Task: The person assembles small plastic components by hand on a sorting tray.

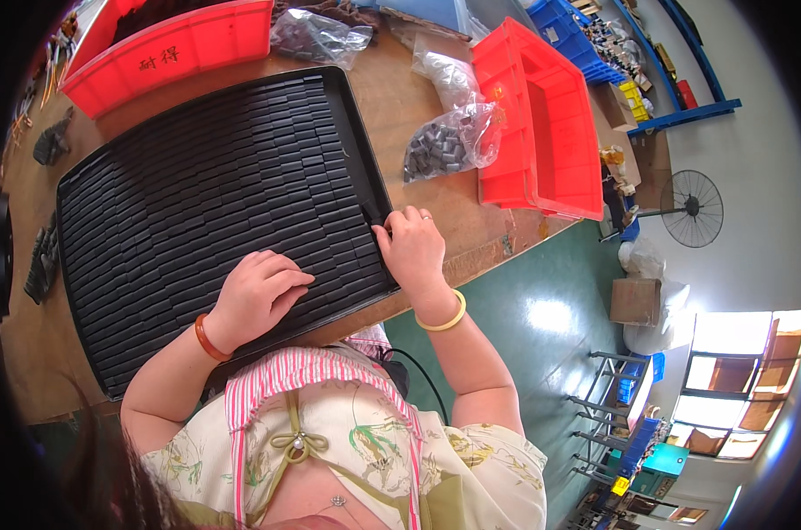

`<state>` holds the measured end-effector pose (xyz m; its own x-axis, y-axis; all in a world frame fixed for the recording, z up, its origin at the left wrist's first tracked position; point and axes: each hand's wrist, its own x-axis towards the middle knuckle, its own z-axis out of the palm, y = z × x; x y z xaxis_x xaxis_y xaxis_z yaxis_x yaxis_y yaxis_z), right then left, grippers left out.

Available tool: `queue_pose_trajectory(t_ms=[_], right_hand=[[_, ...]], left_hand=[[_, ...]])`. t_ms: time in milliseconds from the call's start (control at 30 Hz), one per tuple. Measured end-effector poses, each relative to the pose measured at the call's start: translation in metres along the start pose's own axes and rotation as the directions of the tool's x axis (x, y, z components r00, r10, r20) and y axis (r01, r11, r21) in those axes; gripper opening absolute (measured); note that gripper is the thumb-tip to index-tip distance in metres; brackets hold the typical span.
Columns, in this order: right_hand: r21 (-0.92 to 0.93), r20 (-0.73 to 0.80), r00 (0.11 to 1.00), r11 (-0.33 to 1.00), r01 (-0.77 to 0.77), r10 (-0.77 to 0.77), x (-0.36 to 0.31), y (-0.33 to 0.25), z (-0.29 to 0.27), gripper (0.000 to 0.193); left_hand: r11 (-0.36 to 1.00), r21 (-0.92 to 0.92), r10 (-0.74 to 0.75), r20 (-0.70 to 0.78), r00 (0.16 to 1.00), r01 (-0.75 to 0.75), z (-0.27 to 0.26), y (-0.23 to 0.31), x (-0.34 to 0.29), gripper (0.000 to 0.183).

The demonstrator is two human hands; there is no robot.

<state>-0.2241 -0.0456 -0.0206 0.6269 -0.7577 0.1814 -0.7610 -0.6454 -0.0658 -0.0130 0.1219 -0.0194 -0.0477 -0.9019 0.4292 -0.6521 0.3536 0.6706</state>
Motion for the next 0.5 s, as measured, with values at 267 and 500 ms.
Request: queue_pose_trajectory(t_ms=[267,500], right_hand=[[0.130,-0.013,0.998,0.990,-0.052,0.054,0.006,0.008,-0.006,0.018],[0.112,-0.052,0.999,0.994,0.015,-0.009,0.022,0.005,0.009,0.020]], left_hand=[[1.000,0.009,-0.001,0.005,1.000,0.001,-0.001,0.000,-0.001,0.017],[1.000,0.011,-0.001,0.000,1.000,0.001,-0.001,0.001,0.000,0.017]])
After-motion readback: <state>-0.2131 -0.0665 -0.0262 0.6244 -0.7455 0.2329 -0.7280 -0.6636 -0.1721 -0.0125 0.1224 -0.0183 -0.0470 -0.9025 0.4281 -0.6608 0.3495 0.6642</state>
